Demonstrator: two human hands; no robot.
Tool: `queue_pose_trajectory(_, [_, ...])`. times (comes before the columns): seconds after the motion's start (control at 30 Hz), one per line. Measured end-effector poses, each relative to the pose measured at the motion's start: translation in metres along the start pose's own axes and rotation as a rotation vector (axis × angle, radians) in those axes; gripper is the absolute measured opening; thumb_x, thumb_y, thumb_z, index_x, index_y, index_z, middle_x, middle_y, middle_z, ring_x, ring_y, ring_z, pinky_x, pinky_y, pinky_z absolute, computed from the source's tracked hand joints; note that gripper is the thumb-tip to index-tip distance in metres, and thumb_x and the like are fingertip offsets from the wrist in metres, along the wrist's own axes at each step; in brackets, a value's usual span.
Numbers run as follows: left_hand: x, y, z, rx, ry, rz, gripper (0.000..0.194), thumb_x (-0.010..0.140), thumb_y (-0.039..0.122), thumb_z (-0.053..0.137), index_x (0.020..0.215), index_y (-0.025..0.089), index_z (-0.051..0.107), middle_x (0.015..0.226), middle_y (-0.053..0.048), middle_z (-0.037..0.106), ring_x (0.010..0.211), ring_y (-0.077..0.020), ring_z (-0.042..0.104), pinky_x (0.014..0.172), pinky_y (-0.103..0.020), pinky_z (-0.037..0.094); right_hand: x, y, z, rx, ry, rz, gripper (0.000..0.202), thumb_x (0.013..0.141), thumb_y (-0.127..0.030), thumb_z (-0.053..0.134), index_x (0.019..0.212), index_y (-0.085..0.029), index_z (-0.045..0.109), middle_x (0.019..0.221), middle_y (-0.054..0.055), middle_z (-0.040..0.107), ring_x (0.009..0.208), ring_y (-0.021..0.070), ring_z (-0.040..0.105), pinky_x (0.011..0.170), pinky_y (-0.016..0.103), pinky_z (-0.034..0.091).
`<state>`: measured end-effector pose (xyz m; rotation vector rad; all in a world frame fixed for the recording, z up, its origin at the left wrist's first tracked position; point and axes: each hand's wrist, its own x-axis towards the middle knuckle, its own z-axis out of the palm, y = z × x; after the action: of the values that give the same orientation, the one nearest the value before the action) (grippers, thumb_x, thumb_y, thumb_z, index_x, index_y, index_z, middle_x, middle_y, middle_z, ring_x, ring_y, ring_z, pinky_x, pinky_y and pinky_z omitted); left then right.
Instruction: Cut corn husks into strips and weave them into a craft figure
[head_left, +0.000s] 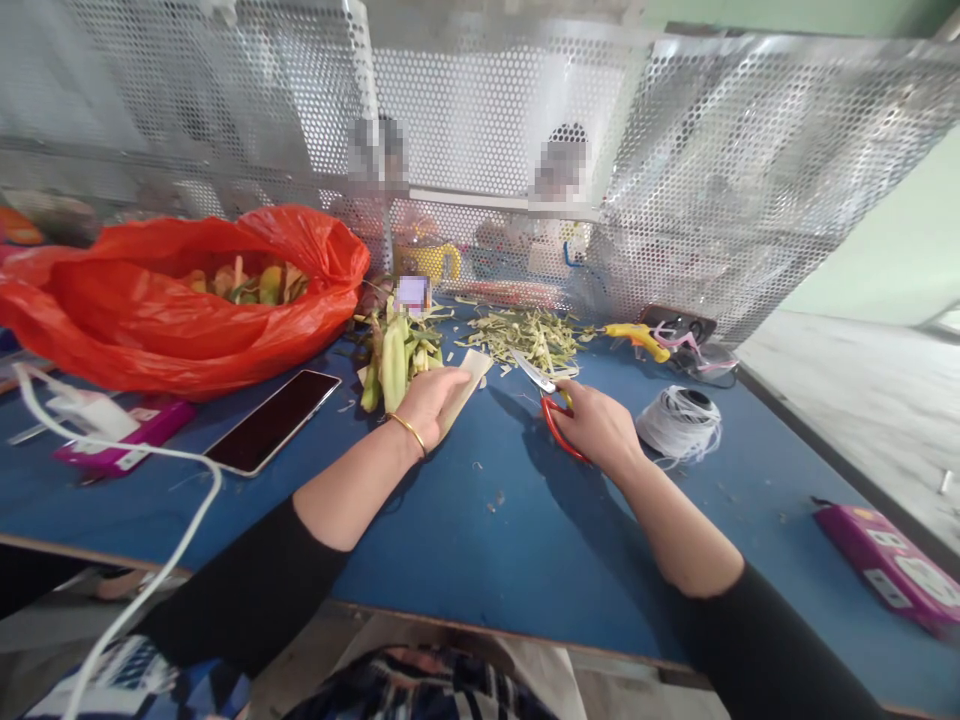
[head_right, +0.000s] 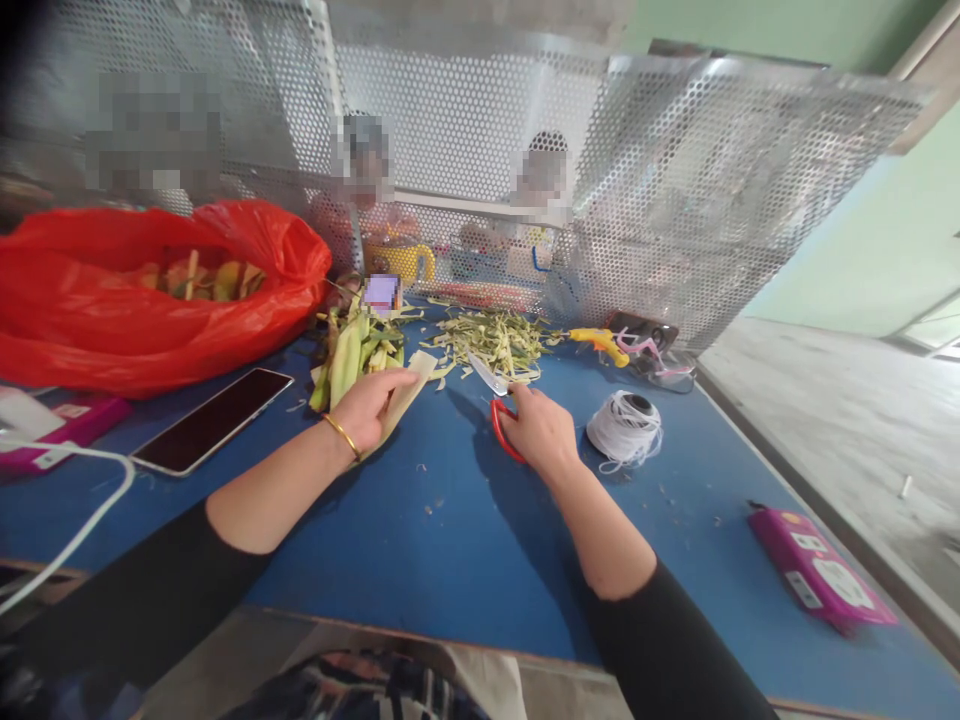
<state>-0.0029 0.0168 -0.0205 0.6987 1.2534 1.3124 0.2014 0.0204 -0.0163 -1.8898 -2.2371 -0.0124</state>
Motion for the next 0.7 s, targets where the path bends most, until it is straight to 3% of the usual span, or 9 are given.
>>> queue_pose_trajectory(0.1, [-0.012, 0.005, 0.003, -0.173, -0.075, -0.174, 0.008, 0.069, 0.015, 0.061, 0.062, 0.015, 0.064, 0.048, 0.003, 0.052, 0.039, -0.0067, 0.043, 0.039, -0.019, 0.033, 0.000, 0.004, -0.001, -0.220, -0.101, -0.038, 0.035, 0.091, -0.031, 0.047, 0.119, -0.017, 0.062, 0.106, 0.016, 0.068, 0.088, 0.0282, 0.067, 0.064, 0.031, 0.042])
queue_pose_trajectory(0.2, [-0.024, 0.002, 0.008, -0.197, -0.159, -0.216, 0.006, 0.068, 0.014, 0.063, 0.063, 0.014, 0.065, 0.047, 0.004, 0.049, 0.039, -0.0051, 0.042, 0.038, -0.017, 0.031, 0.001, 0.006, -0.004, -0.282, -0.099, -0.095, 0.026, 0.089, -0.025, 0.049, 0.104, -0.015, 0.068, 0.103, 0.018, 0.068, 0.094, 0.0309, 0.066, 0.071, 0.035, 0.045])
queue_pose_trajectory(0.27, [-0.030, -0.005, 0.011, -0.158, -0.160, -0.155, 0.005, 0.065, 0.014, 0.066, 0.062, 0.015, 0.062, 0.052, 0.002, 0.056, 0.045, -0.0084, 0.050, 0.045, -0.020, 0.039, 0.000, 0.004, -0.004, -0.099, 0.002, -0.111, 0.021, 0.088, -0.024, 0.052, 0.096, -0.016, 0.070, 0.104, 0.017, 0.068, 0.098, 0.0299, 0.065, 0.076, 0.036, 0.045])
queue_pose_trajectory(0.33, [-0.035, -0.015, 0.015, -0.081, -0.127, -0.060, 0.006, 0.064, 0.015, 0.068, 0.063, 0.016, 0.062, 0.055, 0.002, 0.059, 0.048, -0.0098, 0.052, 0.048, -0.021, 0.041, -0.002, -0.001, -0.001, 0.304, 0.069, -0.086, 0.021, 0.088, -0.031, 0.054, 0.093, -0.018, 0.069, 0.098, 0.012, 0.071, 0.091, 0.0254, 0.066, 0.074, 0.033, 0.047])
queue_pose_trajectory(0.4, [-0.038, -0.025, 0.018, -0.002, -0.086, 0.031, 0.008, 0.064, 0.016, 0.070, 0.063, 0.016, 0.062, 0.055, 0.003, 0.059, 0.048, -0.0090, 0.050, 0.048, -0.021, 0.039, -0.005, -0.010, 0.005, 0.756, 0.017, -0.030, 0.028, 0.083, -0.045, 0.057, 0.087, -0.019, 0.066, 0.078, 0.006, 0.070, 0.074, 0.0204, 0.066, 0.063, 0.029, 0.048])
queue_pose_trajectory(0.47, [-0.040, -0.033, 0.021, 0.054, -0.090, 0.070, 0.010, 0.064, 0.017, 0.070, 0.061, 0.016, 0.060, 0.053, 0.004, 0.058, 0.047, -0.0082, 0.048, 0.048, -0.020, 0.037, -0.009, -0.019, 0.013, 1.038, -0.062, 0.026, 0.034, 0.071, -0.052, 0.066, 0.078, -0.019, 0.061, 0.063, 0.001, 0.063, 0.059, 0.0168, 0.061, 0.051, 0.026, 0.045])
queue_pose_trajectory(0.57, [-0.041, -0.039, 0.023, 0.093, -0.158, 0.015, 0.015, 0.062, 0.016, 0.072, 0.059, 0.016, 0.058, 0.052, 0.004, 0.057, 0.049, -0.0092, 0.050, 0.049, -0.021, 0.038, -0.013, -0.027, 0.020, 1.213, -0.008, 0.092, 0.033, 0.063, -0.048, 0.072, 0.067, -0.020, 0.055, 0.051, -0.005, 0.054, 0.046, 0.0106, 0.048, 0.044, 0.024, 0.040])
queue_pose_trajectory(0.7, [-0.042, -0.037, 0.023, 0.059, -0.198, -0.086, 0.019, 0.061, 0.020, 0.077, 0.060, 0.016, 0.058, 0.056, 0.002, 0.060, 0.053, -0.0112, 0.055, 0.051, -0.022, 0.043, -0.013, -0.026, 0.019, 1.230, 0.031, 0.110, 0.027, 0.066, -0.044, 0.069, 0.066, -0.019, 0.057, 0.052, -0.004, 0.055, 0.046, 0.0092, 0.046, 0.046, 0.024, 0.039])
